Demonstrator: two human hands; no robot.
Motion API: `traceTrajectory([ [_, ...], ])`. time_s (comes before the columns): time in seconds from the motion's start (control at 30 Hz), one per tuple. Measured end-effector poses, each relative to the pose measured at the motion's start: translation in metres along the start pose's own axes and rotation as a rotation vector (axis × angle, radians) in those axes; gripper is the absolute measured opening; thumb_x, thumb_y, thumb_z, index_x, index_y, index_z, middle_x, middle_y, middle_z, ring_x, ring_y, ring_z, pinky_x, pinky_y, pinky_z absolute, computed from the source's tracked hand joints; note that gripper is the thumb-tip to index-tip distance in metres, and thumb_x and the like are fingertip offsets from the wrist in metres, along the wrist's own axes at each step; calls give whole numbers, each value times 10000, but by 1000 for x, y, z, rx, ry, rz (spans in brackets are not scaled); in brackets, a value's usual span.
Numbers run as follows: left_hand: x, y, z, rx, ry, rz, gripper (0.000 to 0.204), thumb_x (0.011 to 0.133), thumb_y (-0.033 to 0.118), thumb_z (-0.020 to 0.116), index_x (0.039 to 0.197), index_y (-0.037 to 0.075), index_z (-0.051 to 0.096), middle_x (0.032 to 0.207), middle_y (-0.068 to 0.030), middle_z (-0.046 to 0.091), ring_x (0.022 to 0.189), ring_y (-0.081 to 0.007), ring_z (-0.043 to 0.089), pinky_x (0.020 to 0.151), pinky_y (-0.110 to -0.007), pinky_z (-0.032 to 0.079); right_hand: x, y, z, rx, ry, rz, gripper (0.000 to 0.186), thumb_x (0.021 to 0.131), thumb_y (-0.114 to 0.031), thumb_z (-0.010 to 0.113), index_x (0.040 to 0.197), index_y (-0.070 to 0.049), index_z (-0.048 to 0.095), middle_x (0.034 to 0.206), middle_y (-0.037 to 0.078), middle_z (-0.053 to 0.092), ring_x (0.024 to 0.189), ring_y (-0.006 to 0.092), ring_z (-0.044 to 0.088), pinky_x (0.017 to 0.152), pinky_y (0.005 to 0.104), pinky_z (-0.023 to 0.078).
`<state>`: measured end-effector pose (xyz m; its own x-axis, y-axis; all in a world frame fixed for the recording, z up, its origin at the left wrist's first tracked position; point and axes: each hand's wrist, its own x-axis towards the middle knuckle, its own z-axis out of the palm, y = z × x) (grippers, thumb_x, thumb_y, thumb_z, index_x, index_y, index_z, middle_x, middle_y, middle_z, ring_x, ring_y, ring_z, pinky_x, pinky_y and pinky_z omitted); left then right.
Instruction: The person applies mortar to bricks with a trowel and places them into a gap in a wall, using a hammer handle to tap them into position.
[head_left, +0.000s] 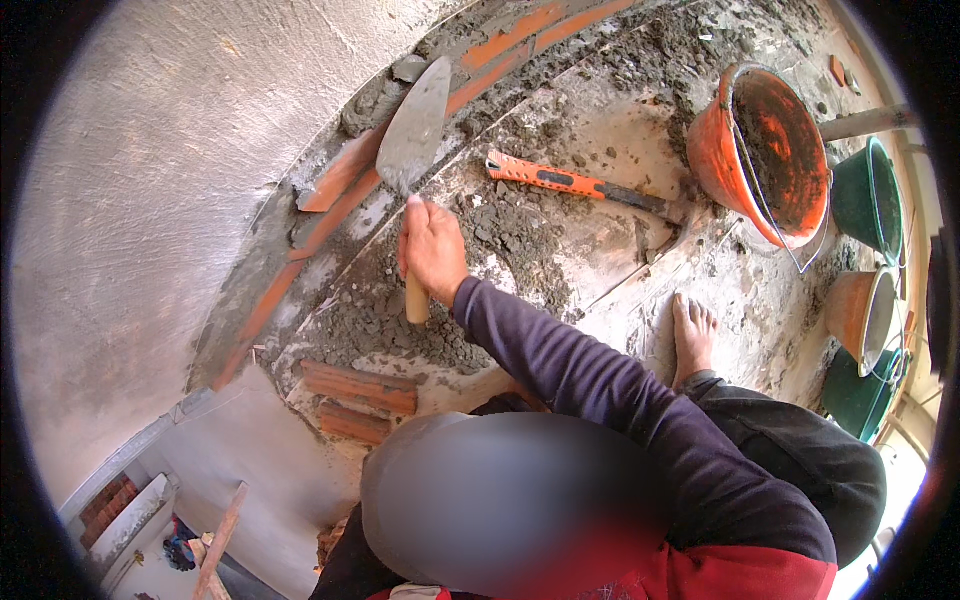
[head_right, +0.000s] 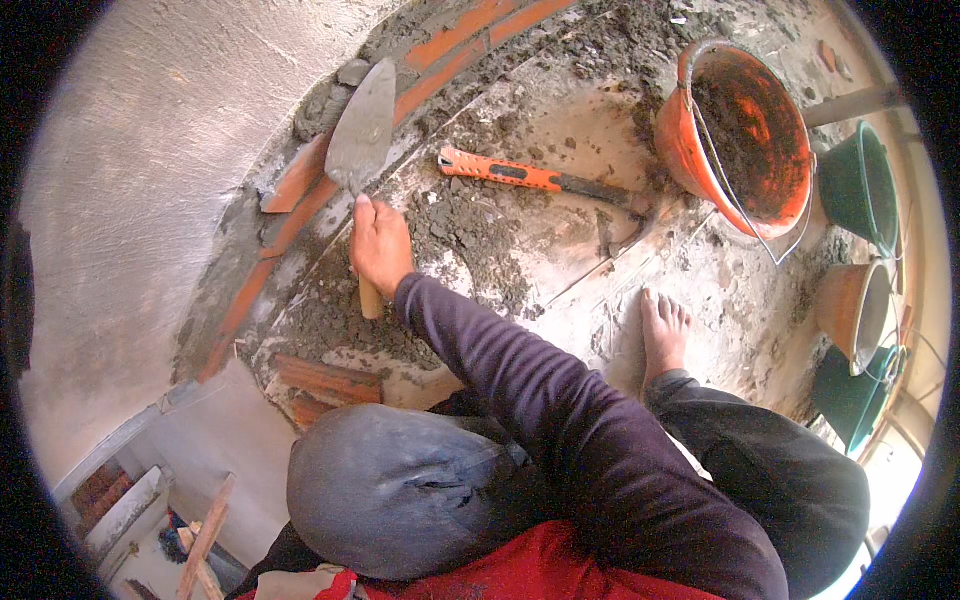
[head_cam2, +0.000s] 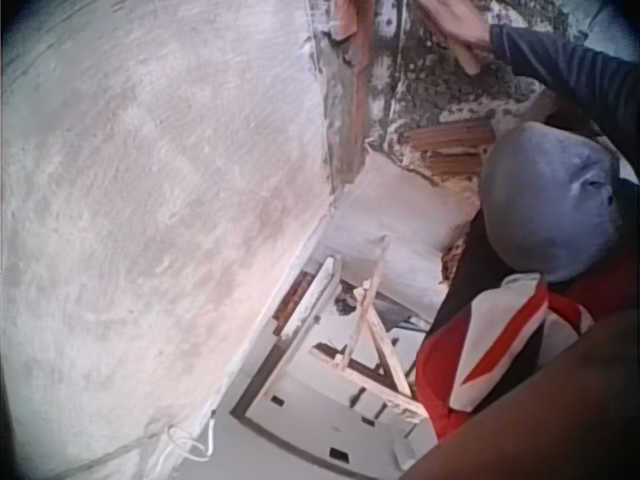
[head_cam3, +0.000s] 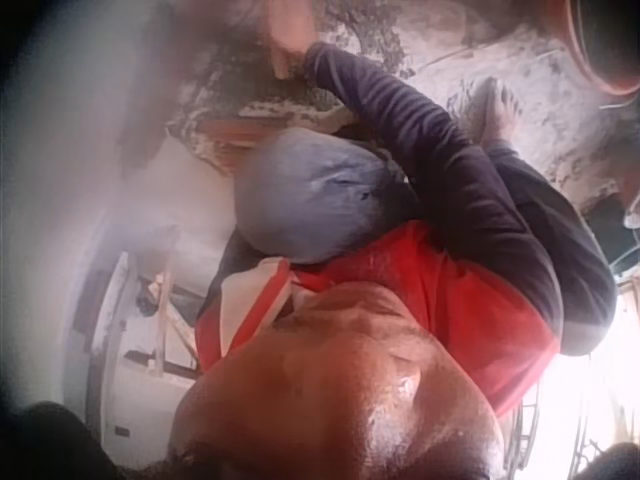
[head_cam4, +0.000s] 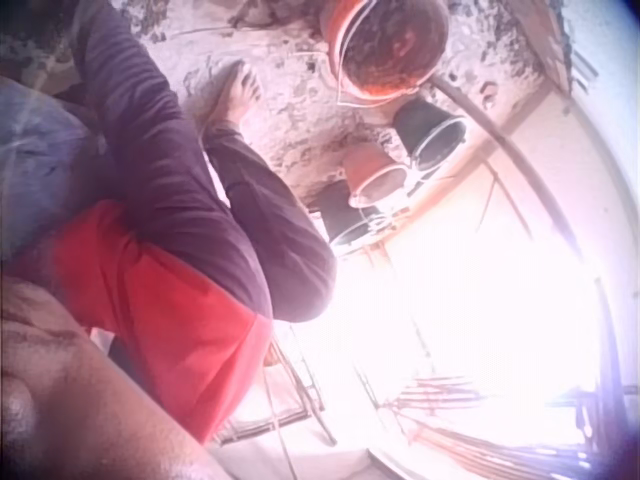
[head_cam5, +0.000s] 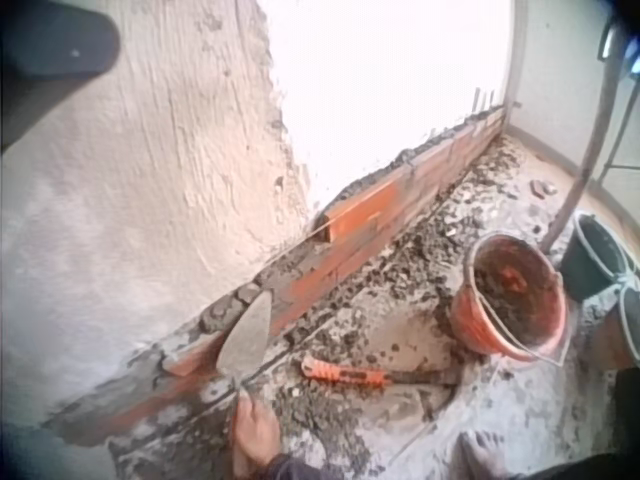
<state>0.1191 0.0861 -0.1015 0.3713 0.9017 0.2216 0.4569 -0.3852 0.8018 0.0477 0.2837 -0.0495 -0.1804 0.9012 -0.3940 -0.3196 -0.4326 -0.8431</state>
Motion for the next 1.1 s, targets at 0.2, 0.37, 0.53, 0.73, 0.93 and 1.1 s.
traceTrajectory([
  [0.2, 0, 1, 4, -31, -10, -10, 221, 706, 280, 683, 835, 110, 628, 772, -60, 622, 698, -279, 609, 642, -400, 479, -30, -7, -34, 52, -19, 115, 410, 1034, -345, 359, 763, -56, 464, 534, 59, 487, 395, 156, 473, 378, 310, 408],
  [0.37, -5, 1, 4, -11, 12, -30, 222, 704, 282, 686, 831, 111, 626, 771, -63, 622, 696, -282, 608, 640, -401, 478, 19, -59, -53, 371, 11, 204, 379, 1016, -382, 344, 812, -76, 435, 546, 53, 446, 405, 184, 451, 390, 350, 422],
  [0.53, -1, 1, 13, -36, 22, -27, 223, 702, 284, 689, 827, 111, 625, 771, -66, 623, 695, -286, 607, 639, -401, 478, -9, -38, -50, 176, -90, 225, 367, 1020, -380, 374, 814, -84, 443, 561, 44, 449, 419, 167, 444, 391, 344, 412],
  [0.73, -8, 0, 13, 10, 35, -75, 224, 700, 287, 693, 822, 112, 623, 770, -69, 623, 693, -290, 606, 637, -402, 477, -29, -79, -95, -254, -78, 119, 369, 1029, -365, 401, 850, -59, 502, 611, 30, 506, 421, 132, 479, 372, 283, 415],
  [0.93, 1, 0, 5, -127, -10, -50, 173, 722, 232, 686, 809, 102, 613, 769, -60, 627, 682, -284, 608, 647, -387, 490, -25, -162, -87, -691, -213, 221, 383, 1033, -348, 381, 856, -26, 490, 622, 41, 505, 435, 149, 515, 392, 297, 451],
  [1.1, -2, 0, 3, -127, 23, -58, 179, 733, 227, 681, 812, 79, 620, 770, -75, 637, 685, -290, 610, 622, -373, 493, -28, -181, -86, -1164, -287, -22, 462, 1000, -299, 413, 736, 51, 554, 635, 240, 587, 574, 396, 619, 577, 479, 493],
])
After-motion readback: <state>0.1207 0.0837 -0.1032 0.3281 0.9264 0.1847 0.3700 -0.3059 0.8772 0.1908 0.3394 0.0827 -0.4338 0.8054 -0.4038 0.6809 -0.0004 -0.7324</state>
